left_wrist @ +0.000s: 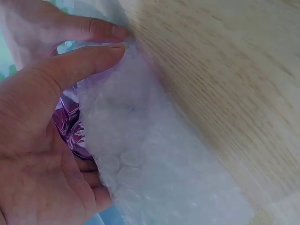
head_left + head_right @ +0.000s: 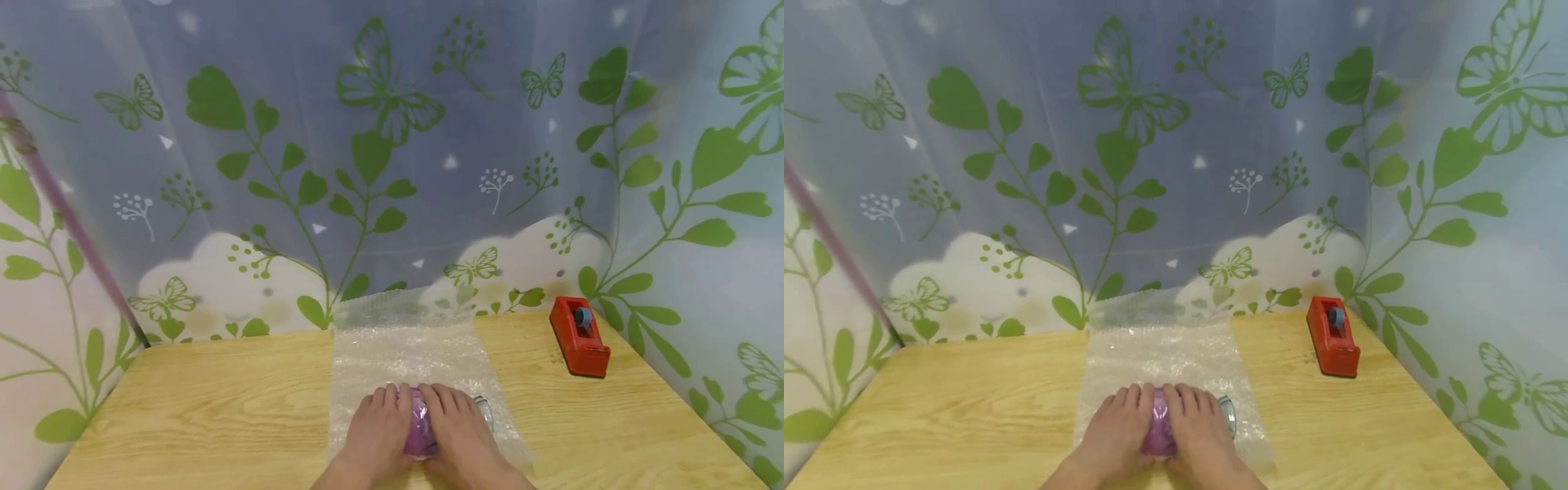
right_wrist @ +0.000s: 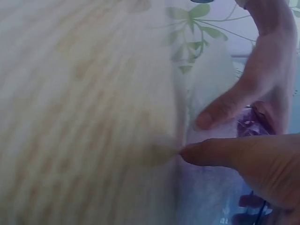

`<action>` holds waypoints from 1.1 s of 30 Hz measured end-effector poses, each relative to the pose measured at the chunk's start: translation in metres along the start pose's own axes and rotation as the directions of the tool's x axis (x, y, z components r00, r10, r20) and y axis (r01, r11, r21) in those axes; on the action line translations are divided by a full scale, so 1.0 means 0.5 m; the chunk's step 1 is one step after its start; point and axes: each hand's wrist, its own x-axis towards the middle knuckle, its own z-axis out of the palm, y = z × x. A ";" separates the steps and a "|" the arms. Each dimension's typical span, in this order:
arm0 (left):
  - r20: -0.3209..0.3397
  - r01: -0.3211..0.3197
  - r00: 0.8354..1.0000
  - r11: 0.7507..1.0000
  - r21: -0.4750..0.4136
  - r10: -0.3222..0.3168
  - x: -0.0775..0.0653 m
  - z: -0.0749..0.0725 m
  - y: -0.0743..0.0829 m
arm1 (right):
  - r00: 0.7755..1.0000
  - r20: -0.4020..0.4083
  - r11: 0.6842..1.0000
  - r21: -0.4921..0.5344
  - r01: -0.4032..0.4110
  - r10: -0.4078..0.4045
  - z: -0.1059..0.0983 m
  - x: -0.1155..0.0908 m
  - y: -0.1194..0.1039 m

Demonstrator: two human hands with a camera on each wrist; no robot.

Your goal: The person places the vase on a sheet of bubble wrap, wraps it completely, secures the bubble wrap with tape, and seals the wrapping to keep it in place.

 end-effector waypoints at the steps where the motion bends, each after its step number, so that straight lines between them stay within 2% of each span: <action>1: -0.001 -0.002 1.000 1.000 -0.006 0.002 -0.001 -0.001 -0.001 | 1.000 0.003 1.000 -0.002 0.005 -0.005 -0.001 0.002 0.000; 5: 0.010 -0.006 1.000 0.999 -0.054 0.007 -0.005 -0.004 -0.003 | 0.999 0.048 1.000 0.017 0.015 -0.016 -0.010 0.009 0.003; 10: 0.056 -0.007 0.998 0.989 -0.150 0.016 -0.007 -0.010 -0.010 | 0.990 0.136 0.996 0.089 0.031 -0.043 -0.021 0.019 0.009; 15: 0.131 0.006 0.991 0.971 -0.238 0.026 -0.010 -0.015 -0.021 | 0.966 0.246 0.986 0.160 0.037 -0.076 -0.031 0.029 0.013; 20: 0.179 0.005 0.983 0.963 -0.269 0.045 -0.007 -0.020 -0.028 | 0.938 0.333 0.978 0.209 0.023 -0.093 -0.042 0.038 0.019; 27: 0.225 0.014 0.973 0.948 -0.318 0.061 -0.001 -0.027 -0.034 | 0.926 0.356 0.973 0.228 0.045 -0.126 -0.047 0.043 0.027; 33: 0.244 -0.008 0.965 0.939 -0.344 0.098 0.008 -0.022 -0.044 | 0.917 0.371 0.971 0.230 0.062 -0.146 -0.048 0.050 0.033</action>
